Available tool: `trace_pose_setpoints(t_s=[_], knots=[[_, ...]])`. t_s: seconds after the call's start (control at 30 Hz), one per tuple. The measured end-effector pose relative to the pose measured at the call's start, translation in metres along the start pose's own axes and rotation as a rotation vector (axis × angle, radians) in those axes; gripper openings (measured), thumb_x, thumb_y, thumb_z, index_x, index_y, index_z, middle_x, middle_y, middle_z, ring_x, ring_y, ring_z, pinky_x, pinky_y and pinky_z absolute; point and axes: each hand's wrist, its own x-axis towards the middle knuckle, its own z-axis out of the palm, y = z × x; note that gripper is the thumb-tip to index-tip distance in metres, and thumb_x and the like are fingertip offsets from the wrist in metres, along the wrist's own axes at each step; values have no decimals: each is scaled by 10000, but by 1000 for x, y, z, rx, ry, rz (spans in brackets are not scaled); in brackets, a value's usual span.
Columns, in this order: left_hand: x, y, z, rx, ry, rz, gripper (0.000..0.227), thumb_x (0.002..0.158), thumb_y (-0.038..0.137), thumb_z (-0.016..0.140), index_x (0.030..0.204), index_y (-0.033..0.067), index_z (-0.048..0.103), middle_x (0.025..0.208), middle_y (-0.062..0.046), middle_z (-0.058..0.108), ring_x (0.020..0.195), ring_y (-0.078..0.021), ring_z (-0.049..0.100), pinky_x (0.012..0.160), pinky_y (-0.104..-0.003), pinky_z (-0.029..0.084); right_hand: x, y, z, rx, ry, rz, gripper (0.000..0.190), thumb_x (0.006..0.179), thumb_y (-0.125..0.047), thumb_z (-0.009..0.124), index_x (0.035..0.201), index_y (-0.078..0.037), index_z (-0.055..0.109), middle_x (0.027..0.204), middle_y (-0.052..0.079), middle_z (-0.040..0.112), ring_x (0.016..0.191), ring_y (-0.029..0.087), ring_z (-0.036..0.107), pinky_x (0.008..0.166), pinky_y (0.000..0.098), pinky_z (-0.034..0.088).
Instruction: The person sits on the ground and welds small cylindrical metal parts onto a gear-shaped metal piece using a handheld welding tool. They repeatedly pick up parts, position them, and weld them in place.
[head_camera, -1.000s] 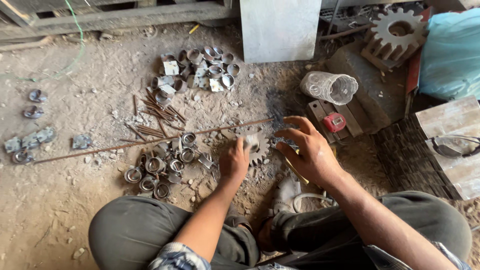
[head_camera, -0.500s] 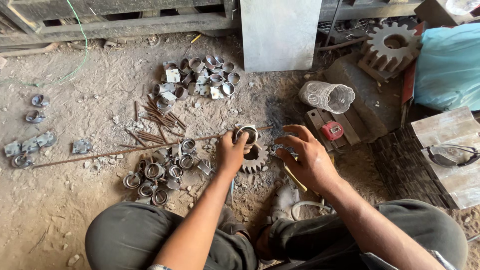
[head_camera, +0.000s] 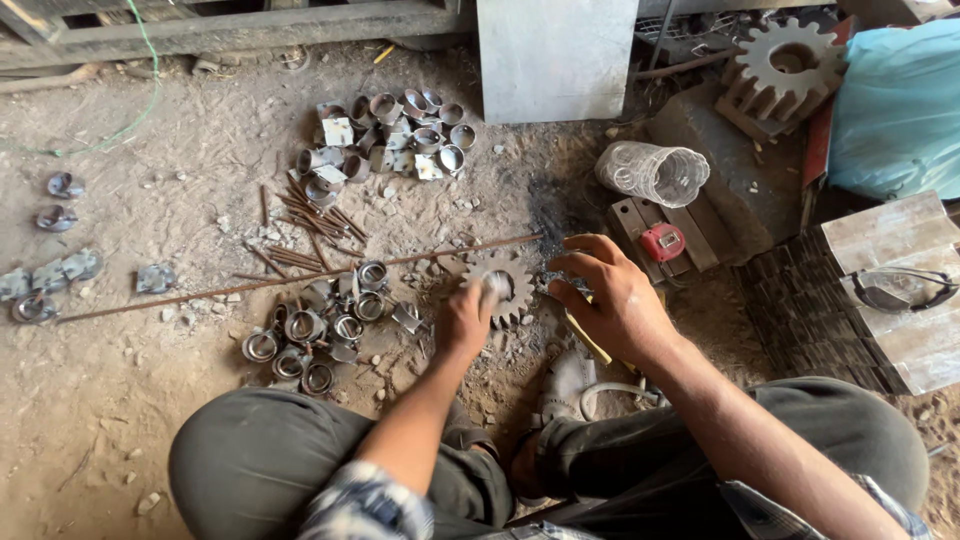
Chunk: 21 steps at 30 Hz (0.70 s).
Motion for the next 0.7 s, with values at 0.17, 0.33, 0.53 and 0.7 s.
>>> trace_pose_setpoints(t_s=[0.17,0.33,0.53,0.7], knots=[[4,-17,39,-44,429,262,321,983,295,634,1233,102,691,1066,-132,753,827,-245,701,695,-440,585,-3,6,-2,7,15,2,249,878,-178,736,1109,-84,738,1271,189,647,1097,385,674,859,458,575],[11,40,-12,-386,319,-103,294,970,328,685,1162,108,716,920,-93,762,737,-202,685,632,-365,541,0,8,1,9,5,2,245,892,-185,725,1109,-74,739,1271,186,651,1078,364,692,853,442,588],[-16,93,-102,-1146,-19,-107,298,959,260,674,1155,37,702,867,-69,758,589,-100,677,494,-218,540,3,3,9,120,-103,196,309,909,-266,706,1146,-69,715,1174,142,700,954,297,748,764,387,634],[-41,99,-138,-1221,-155,-1,278,946,260,694,1110,36,708,887,-65,761,628,-104,693,528,-233,572,-2,-7,21,367,-128,246,354,936,-306,711,1191,-62,690,1021,119,761,869,215,769,699,337,602]])
